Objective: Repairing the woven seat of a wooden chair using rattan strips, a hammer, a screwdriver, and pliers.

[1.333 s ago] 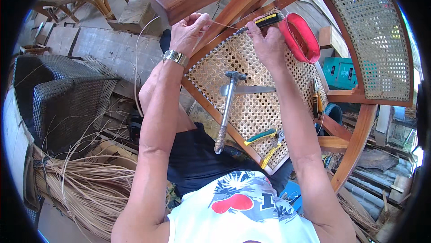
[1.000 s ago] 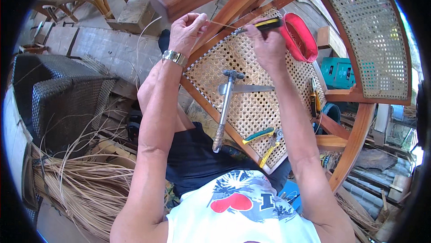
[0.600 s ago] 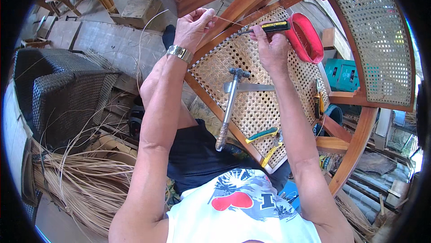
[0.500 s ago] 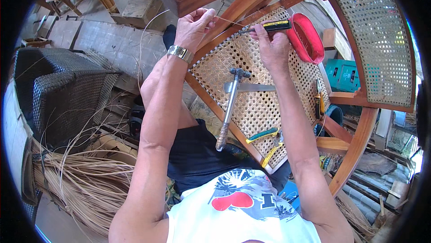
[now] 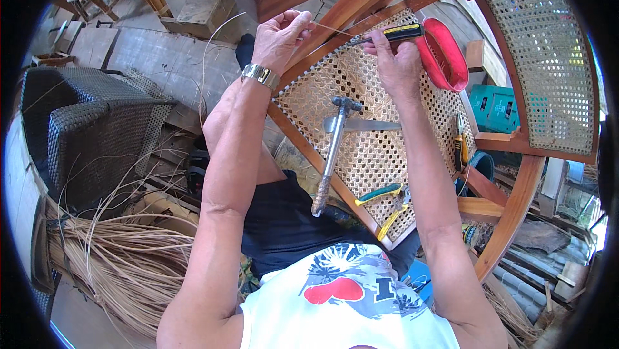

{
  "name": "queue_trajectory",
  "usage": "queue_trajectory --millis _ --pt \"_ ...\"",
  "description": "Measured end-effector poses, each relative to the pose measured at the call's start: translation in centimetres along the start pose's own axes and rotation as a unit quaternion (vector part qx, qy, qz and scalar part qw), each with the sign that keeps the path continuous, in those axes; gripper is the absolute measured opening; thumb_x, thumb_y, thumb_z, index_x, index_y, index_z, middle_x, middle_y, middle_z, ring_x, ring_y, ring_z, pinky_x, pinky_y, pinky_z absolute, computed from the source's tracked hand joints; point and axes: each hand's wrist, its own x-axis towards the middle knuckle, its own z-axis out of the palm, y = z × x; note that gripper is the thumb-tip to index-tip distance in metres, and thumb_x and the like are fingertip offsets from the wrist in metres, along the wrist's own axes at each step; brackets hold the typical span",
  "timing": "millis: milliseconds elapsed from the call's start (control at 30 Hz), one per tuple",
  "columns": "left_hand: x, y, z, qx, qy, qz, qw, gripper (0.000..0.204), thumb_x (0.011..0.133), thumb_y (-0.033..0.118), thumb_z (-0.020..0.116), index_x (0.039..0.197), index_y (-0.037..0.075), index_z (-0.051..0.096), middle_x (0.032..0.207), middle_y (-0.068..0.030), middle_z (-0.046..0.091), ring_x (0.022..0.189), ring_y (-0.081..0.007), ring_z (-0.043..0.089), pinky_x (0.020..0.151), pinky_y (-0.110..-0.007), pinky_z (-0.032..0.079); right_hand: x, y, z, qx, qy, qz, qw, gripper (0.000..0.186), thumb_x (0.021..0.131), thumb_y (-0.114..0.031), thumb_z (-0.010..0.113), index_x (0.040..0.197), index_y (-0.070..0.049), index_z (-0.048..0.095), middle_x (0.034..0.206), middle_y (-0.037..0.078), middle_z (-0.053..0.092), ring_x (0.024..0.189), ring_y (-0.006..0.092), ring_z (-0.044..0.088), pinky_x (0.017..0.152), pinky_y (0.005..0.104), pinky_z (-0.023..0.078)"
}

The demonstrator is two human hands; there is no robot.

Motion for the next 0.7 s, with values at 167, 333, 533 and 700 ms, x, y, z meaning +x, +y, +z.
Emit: queue_trajectory --millis 167,333,533,700 --pt "0.0 0.0 0.0 0.007 -0.001 0.005 1.0 0.025 0.092 0.03 0.077 0.1 0.008 0.068 0.09 -0.0055 0.076 0.074 -0.0064 0.067 0.065 -0.021 0.051 -0.7 -0.9 0.7 -0.061 -0.016 -0.018 0.998 0.03 0.1 -0.029 0.065 0.106 0.0 0.063 0.093 0.01 0.072 0.083 0.0158 0.072 0.075 0.0285 0.06" --pt "-0.3 0.2 0.1 -0.002 -0.009 -0.008 1.0 0.025 0.092 0.03 0.077 0.101 0.009 0.068 0.091 -0.0044 0.076 0.075 -0.0055 0.066 0.066 -0.021 0.051 -0.7 -2.9 1.1 -0.235 -0.099 -0.058 0.965 0.033 0.1 -0.037 0.064 0.109 -0.006 0.063 0.083 0.006 0.07 0.069 0.0163 0.067 0.06 0.0338 0.054" --pt "-0.8 0.2 0.0 -0.029 -0.034 -0.002 0.999 0.022 0.093 0.029 0.076 0.099 0.009 0.068 0.091 -0.0018 0.075 0.075 -0.0044 0.065 0.066 -0.02 0.05 -0.9 -3.7 2.2 -0.202 -0.071 -0.073 0.974 0.023 0.098 -0.026 0.067 0.099 -0.005 0.059 0.071 0.01 0.068 0.064 0.0259 0.07 0.054 0.0386 0.055" --pt "-0.7 0.4 -0.4 -0.019 -0.066 0.004 0.998 0.022 0.094 0.029 0.075 0.1 0.009 0.069 0.091 -0.0013 0.075 0.075 -0.0039 0.064 0.066 -0.019 0.05 -0.6 -4.4 1.6 -0.259 -0.025 -0.045 0.965 0.032 0.1 -0.037 0.065 0.104 -0.005 0.063 0.08 0.01 0.073 0.071 0.0178 0.072 0.063 0.0349 0.056"
